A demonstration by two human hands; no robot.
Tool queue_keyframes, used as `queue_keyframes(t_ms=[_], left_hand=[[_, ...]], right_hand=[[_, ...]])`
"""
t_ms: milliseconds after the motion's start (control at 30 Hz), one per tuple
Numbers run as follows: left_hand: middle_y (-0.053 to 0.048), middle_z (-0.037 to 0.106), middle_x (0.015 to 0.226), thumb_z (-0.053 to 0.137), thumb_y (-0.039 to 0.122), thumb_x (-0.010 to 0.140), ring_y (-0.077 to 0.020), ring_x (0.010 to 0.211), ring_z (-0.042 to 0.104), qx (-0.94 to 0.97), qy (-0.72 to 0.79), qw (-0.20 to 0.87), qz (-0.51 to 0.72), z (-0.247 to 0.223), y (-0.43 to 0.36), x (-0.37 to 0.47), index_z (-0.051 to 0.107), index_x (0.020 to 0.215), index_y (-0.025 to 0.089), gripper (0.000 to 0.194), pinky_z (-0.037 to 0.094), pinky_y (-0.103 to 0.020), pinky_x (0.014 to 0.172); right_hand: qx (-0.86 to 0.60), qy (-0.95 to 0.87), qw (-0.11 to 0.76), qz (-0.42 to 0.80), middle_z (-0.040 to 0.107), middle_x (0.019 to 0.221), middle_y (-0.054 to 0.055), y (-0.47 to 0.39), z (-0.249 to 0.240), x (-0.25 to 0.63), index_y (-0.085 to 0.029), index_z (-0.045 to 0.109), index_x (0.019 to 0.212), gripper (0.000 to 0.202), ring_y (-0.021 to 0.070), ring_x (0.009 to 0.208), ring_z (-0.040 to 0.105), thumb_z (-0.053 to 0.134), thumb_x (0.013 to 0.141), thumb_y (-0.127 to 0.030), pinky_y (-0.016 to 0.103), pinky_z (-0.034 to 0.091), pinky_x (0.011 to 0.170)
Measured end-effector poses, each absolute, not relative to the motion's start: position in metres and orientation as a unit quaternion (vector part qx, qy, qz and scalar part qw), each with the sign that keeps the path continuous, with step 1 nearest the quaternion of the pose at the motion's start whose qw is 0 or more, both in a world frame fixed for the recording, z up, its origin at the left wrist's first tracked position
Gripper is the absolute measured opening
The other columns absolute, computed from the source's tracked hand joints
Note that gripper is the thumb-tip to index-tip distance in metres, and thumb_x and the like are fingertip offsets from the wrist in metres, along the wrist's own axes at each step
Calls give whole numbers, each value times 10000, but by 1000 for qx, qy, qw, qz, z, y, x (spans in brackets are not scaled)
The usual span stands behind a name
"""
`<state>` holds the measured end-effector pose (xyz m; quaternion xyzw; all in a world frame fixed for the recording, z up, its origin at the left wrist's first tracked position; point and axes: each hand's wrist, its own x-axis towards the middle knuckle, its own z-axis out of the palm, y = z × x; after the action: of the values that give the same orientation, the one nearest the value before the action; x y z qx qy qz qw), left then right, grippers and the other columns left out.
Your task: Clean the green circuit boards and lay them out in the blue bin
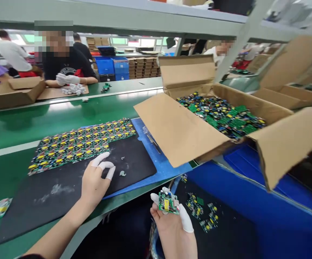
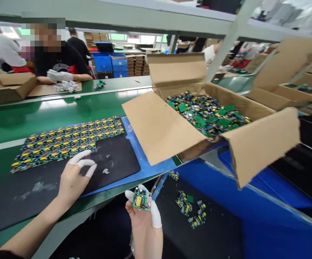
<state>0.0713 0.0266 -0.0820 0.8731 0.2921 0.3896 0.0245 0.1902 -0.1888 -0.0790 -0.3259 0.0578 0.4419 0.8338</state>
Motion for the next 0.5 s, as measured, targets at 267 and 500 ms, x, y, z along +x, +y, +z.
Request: queue_keyframes(t_ms=[267, 500], left_hand=[[-52, 661, 1176, 552, 216, 910, -267, 1078, 644, 882, 154, 209, 392, -74, -24, 86, 629, 1024, 294, 158, 541, -430, 899], [-113, 518, 1382, 638, 419, 880, -279, 1256, 542, 835, -128, 444, 300, -64, -103, 125, 443, 1408, 306, 574, 529, -418, 1003]], right_hand=[[-325, 8, 877, 352, 797, 913, 107, -212, -57, 169, -226, 764, 1052, 421, 290, 928, 733, 686, 802, -556, 398, 546, 814], [-400, 29, 886, 231, 778, 968, 80, -229, -49, 150, -230, 753, 1054, 467, 286, 887, 717, 789, 710, -545, 393, 559, 788]])
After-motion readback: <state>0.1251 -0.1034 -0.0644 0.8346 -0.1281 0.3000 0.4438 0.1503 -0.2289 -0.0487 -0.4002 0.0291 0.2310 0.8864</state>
